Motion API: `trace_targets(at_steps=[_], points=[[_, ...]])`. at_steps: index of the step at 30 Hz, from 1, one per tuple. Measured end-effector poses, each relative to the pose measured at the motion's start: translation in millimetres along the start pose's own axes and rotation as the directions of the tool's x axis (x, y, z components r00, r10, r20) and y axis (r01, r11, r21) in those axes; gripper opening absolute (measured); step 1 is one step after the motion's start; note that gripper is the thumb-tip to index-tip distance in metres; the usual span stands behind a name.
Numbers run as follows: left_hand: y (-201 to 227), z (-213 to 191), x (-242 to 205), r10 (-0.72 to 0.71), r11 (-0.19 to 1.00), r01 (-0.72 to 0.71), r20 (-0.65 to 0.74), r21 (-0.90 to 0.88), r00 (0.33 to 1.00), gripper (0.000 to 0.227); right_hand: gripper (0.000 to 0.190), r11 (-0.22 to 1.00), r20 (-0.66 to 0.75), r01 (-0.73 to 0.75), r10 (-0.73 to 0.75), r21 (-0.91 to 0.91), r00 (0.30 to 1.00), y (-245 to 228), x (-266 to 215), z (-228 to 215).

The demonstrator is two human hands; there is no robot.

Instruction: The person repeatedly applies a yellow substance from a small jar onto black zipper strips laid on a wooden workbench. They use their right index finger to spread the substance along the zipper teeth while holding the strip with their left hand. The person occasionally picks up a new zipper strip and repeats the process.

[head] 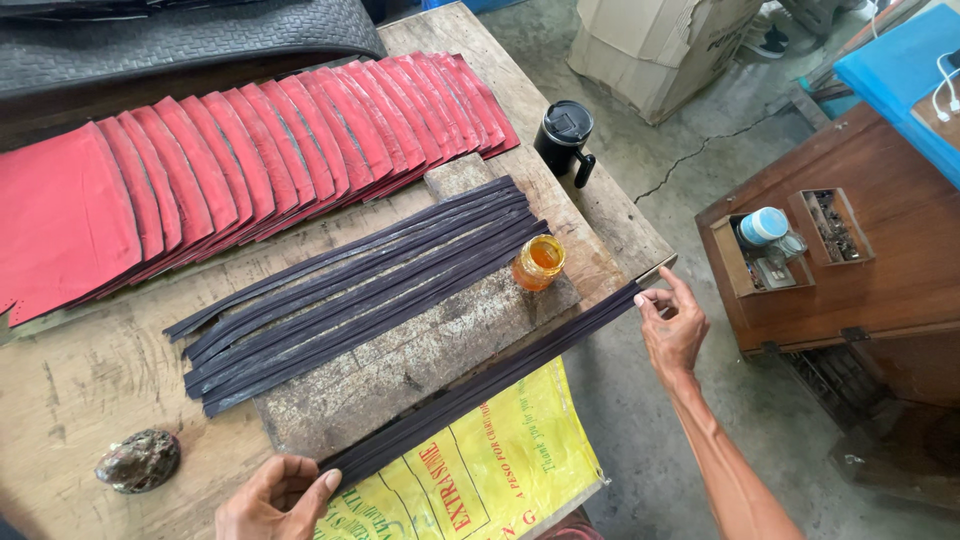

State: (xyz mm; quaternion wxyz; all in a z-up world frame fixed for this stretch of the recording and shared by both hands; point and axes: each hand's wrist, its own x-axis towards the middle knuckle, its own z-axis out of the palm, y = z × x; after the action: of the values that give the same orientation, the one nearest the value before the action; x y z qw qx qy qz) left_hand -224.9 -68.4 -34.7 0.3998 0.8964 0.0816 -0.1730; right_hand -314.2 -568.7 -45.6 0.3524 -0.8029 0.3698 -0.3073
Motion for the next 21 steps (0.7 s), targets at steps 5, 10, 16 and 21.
trace_targets(at_steps=[5,10,16,21], points=[[7.9,3.6,-10.9,0.099,0.995,-0.1,-0.131,-0.001,0.986,0.021,0.056,0.992,-0.033,0.094,-0.097,-0.083,0.995,-1.2,-9.4,4.5],[10.0,-1.3,-7.8,0.054,0.998,-0.052,-0.058,0.041,0.997,0.022,0.066,0.987,-0.016,0.102,-0.105,-0.126,0.994,2.0,-13.1,6.7],[5.4,-5.0,-2.5,0.016,0.995,-0.017,0.01,0.094,1.0,0.025,0.093,0.959,0.09,0.159,-0.141,-0.235,0.986,-0.2,-28.1,11.1],[-0.5,-1.7,-5.5,0.113,0.985,-0.113,0.004,0.13,0.994,0.022,0.095,0.961,0.113,0.118,-0.092,-0.25,0.989,-15.4,-33.2,8.6]])
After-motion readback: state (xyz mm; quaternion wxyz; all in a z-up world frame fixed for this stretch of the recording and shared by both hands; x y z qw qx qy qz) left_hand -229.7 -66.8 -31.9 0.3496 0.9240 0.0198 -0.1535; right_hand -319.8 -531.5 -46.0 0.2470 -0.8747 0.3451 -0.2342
